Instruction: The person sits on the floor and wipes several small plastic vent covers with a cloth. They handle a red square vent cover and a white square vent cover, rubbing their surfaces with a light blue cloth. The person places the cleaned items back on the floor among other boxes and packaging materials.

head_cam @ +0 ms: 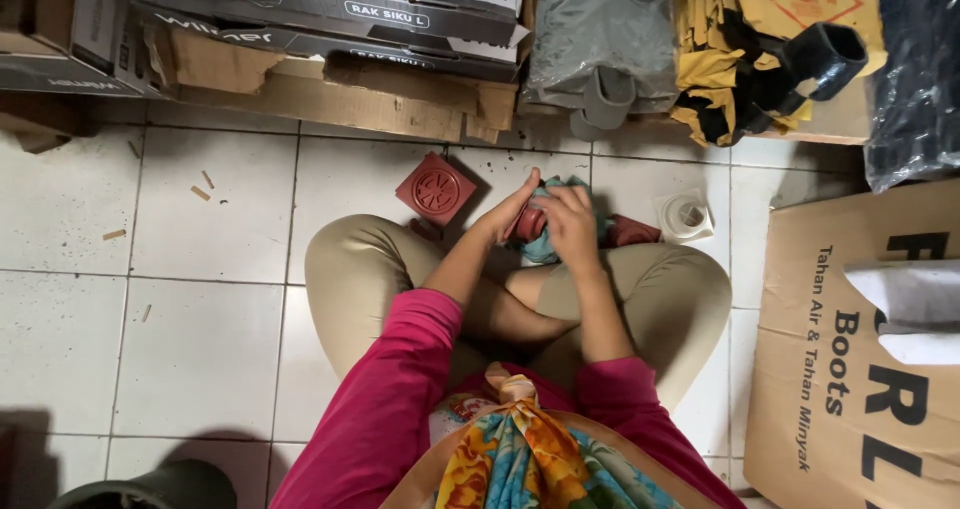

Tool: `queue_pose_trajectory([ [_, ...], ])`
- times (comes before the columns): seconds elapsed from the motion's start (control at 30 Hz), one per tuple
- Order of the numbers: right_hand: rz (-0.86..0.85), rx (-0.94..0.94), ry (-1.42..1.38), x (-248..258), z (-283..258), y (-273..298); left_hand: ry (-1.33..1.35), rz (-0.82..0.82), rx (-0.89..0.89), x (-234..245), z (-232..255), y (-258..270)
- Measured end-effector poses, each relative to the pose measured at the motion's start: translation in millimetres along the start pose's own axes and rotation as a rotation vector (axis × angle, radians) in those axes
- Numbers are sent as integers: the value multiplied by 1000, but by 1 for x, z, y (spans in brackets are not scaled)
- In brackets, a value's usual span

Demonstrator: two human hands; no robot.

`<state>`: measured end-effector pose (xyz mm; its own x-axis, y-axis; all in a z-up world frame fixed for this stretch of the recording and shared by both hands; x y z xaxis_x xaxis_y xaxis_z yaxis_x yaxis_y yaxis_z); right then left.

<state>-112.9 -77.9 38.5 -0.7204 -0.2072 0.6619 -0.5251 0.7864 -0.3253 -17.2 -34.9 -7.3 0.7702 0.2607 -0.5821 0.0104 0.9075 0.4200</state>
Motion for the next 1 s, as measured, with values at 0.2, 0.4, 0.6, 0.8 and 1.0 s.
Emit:
queue_pose_trajectory([
  [0.2, 151, -50, 0, 5, 3, -5, -123, -64, -21, 39, -50, -47],
  [0.4, 125, -89, -70, 1, 11, -4, -100, -41, -63, 26, -34, -35],
  [0.6, -45, -302, -368, 3, 28, -13, -62, -8, -85, 30, -32, -30],
  [0.8, -39, -365, -382, 8, 31, -11, 72, 25, -76, 22, -21, -17],
  [1.0, -5, -383, -183, 6, 42, -3, 171, -47, -186, 14, -3, -15],
])
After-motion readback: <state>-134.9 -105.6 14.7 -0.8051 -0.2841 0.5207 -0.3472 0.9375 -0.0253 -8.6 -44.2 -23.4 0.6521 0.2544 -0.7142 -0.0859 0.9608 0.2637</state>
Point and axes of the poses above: each hand's wrist, its own y-axis away from the middle knuckle, its own x-axis out of the back of the hand, z = x × y, the point moved 6 cm from there along -y, towards the middle knuckle, and after that the axes turned 14 degrees about -x, right-handed, at the moved point
